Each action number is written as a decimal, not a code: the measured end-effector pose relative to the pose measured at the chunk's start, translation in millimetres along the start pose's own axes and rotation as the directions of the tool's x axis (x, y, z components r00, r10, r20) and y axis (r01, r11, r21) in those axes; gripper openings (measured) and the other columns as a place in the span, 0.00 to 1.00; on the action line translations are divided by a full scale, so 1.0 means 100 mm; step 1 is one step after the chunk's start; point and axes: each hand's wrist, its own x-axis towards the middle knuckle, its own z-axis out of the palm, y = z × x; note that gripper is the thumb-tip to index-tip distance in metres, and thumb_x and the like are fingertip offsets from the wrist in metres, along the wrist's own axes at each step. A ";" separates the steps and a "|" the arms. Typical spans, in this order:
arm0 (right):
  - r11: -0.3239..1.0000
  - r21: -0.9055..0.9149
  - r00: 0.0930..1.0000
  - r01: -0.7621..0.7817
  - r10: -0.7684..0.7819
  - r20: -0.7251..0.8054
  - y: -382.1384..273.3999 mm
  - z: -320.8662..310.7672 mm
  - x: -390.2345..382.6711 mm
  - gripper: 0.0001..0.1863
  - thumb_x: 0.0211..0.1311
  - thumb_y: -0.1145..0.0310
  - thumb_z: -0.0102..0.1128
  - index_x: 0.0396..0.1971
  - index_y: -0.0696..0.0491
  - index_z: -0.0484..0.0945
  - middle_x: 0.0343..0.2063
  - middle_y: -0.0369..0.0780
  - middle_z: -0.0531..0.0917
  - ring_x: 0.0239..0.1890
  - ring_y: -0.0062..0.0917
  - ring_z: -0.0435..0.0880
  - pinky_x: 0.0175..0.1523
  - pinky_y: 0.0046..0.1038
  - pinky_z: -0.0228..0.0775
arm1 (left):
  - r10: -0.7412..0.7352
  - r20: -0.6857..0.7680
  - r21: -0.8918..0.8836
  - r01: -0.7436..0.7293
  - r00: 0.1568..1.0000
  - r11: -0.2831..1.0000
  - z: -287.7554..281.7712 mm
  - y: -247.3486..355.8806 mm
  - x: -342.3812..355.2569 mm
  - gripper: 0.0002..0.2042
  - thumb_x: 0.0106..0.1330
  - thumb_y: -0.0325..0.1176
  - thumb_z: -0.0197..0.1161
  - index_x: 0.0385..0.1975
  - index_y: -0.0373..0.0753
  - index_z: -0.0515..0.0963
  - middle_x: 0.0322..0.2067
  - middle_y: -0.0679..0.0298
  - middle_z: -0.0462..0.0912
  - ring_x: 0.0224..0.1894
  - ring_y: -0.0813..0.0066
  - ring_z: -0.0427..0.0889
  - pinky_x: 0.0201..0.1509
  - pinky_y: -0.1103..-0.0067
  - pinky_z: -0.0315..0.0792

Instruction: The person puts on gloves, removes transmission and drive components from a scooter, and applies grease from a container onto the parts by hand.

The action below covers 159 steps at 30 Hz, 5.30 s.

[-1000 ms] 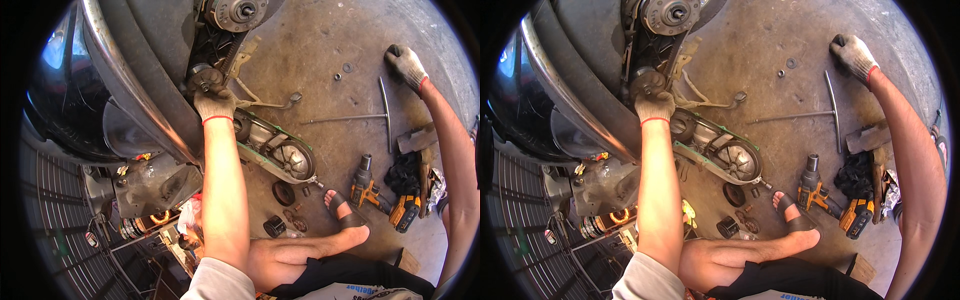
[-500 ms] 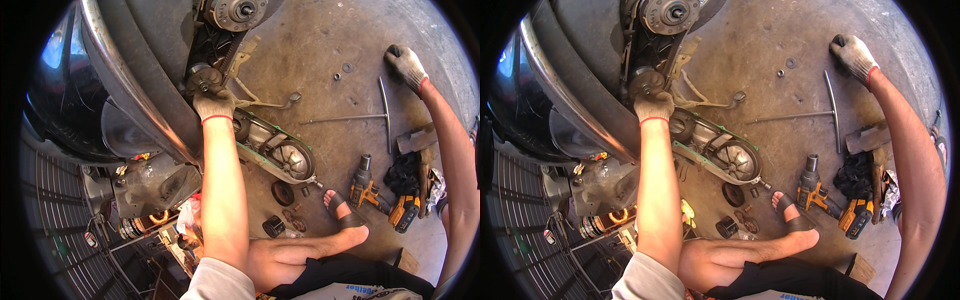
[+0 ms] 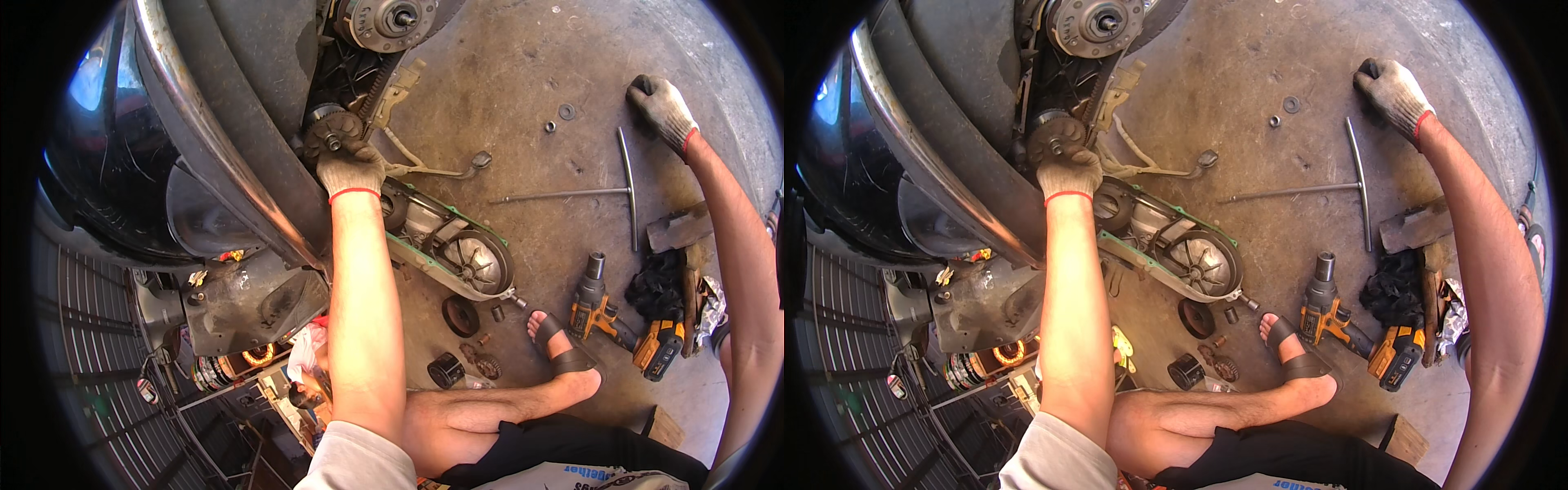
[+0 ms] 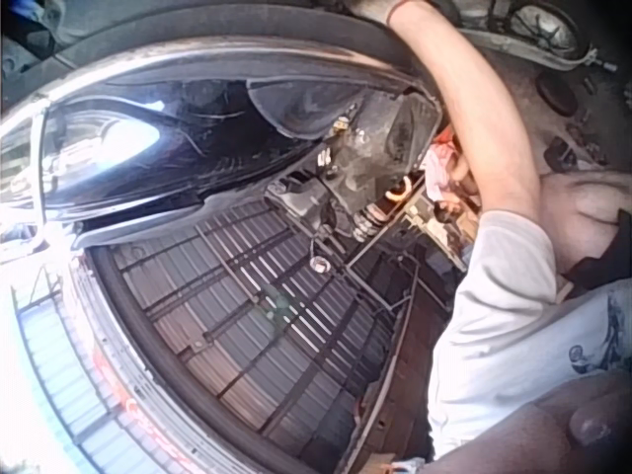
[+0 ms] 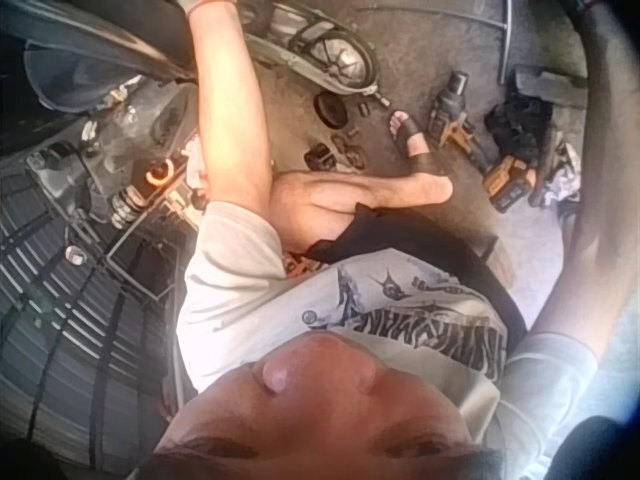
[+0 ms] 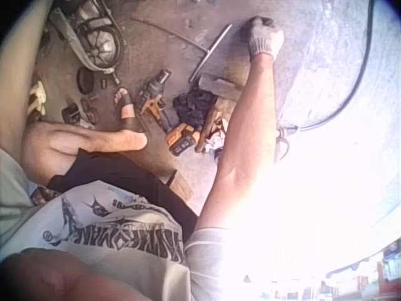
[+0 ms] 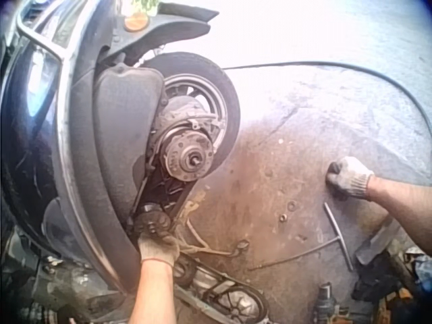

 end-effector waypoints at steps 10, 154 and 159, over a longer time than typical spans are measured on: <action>1.000 0.002 1.000 -0.001 0.001 0.011 -0.02 0.02 0.00 0.11 0.67 0.65 0.54 0.35 0.57 0.79 0.18 0.36 0.79 0.17 0.20 0.78 0.21 0.26 0.70 | 0.067 0.006 0.004 -0.067 0.998 0.998 -0.06 -0.04 -0.02 0.11 0.73 0.43 0.51 0.35 0.50 0.79 0.25 0.79 0.79 0.20 0.86 0.72 0.19 0.90 0.61; 0.440 0.265 0.486 0.858 -0.862 -0.144 -3.05 2.95 0.01 0.17 0.54 0.77 0.58 0.46 0.61 0.75 0.45 0.55 0.80 0.51 0.50 0.80 0.53 0.38 0.75 | 0.374 0.274 -0.410 -0.244 0.886 0.879 -0.34 -0.25 0.25 0.22 0.73 0.45 0.41 0.55 0.38 0.74 0.56 0.58 0.77 0.63 0.64 0.72 0.69 0.61 0.61; 0.381 0.269 0.422 0.884 -0.900 -0.111 -3.04 2.88 0.14 0.21 0.52 0.78 0.57 0.50 0.62 0.75 0.45 0.55 0.80 0.51 0.49 0.80 0.54 0.38 0.74 | 0.280 0.070 -0.438 -0.223 0.957 0.871 -0.24 -0.25 0.17 0.22 0.73 0.46 0.41 0.55 0.38 0.74 0.55 0.57 0.78 0.61 0.64 0.74 0.67 0.63 0.64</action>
